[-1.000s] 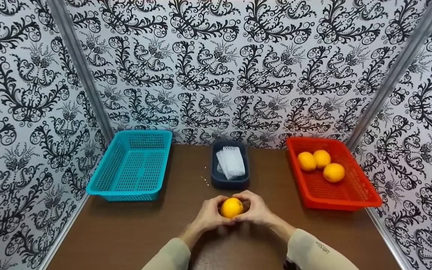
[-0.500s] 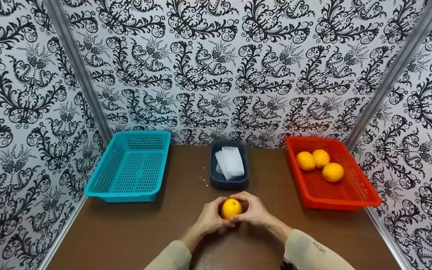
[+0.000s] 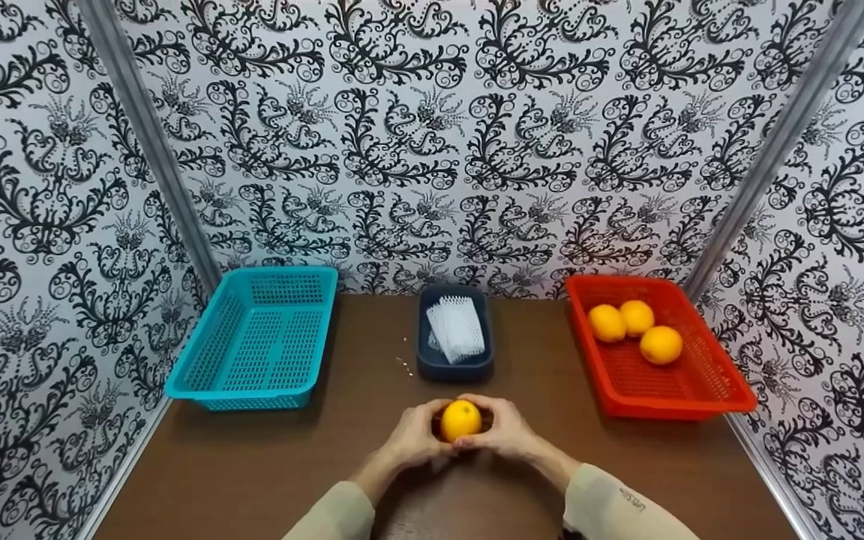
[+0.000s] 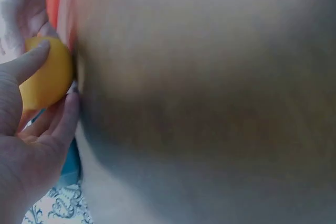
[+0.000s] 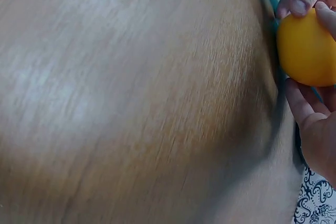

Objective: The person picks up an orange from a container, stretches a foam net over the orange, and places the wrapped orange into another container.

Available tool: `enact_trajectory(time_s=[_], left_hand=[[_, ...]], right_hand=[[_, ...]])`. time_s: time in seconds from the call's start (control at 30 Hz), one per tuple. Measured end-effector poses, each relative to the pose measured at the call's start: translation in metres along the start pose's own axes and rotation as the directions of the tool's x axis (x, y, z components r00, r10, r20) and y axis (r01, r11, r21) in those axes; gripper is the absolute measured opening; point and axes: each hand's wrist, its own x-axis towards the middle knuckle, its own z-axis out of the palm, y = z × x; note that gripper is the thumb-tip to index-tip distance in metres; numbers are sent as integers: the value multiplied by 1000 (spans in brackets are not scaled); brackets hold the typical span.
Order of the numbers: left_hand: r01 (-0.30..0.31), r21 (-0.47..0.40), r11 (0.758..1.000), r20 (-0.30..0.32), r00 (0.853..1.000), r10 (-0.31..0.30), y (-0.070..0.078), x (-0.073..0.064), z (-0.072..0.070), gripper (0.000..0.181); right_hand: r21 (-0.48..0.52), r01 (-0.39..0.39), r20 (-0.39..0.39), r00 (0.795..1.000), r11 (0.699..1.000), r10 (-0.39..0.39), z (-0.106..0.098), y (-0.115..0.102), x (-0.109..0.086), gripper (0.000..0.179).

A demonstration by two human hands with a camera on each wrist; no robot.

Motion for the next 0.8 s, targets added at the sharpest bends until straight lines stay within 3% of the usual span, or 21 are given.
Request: enact_trajectory(time_s=[0.1, 0.2, 0.47, 0.6, 0.8], left_hand=[[3, -27, 1000, 50, 999, -2, 0, 5, -12, 65], [-8, -38, 999, 57, 998, 10, 3, 12, -23, 59], [3, 61, 998, -99, 995, 3, 18, 39, -39, 42], [40, 130, 991, -143, 989, -21, 25, 51, -43, 34], [116, 165, 979, -199, 977, -82, 31, 67, -47, 29]], right_hand=[[-9, 7, -2, 1000, 1000, -7, 2, 2, 1, 76], [-45, 10, -8, 1000, 999, -10, 4, 3, 2, 78], [-135, -17, -33, 999, 991, 13, 5, 3, -1, 82], [-129, -40, -20, 999, 991, 38, 5, 0, 0, 84], [-143, -25, -16, 1000, 989, 23, 7, -1, 2, 84]])
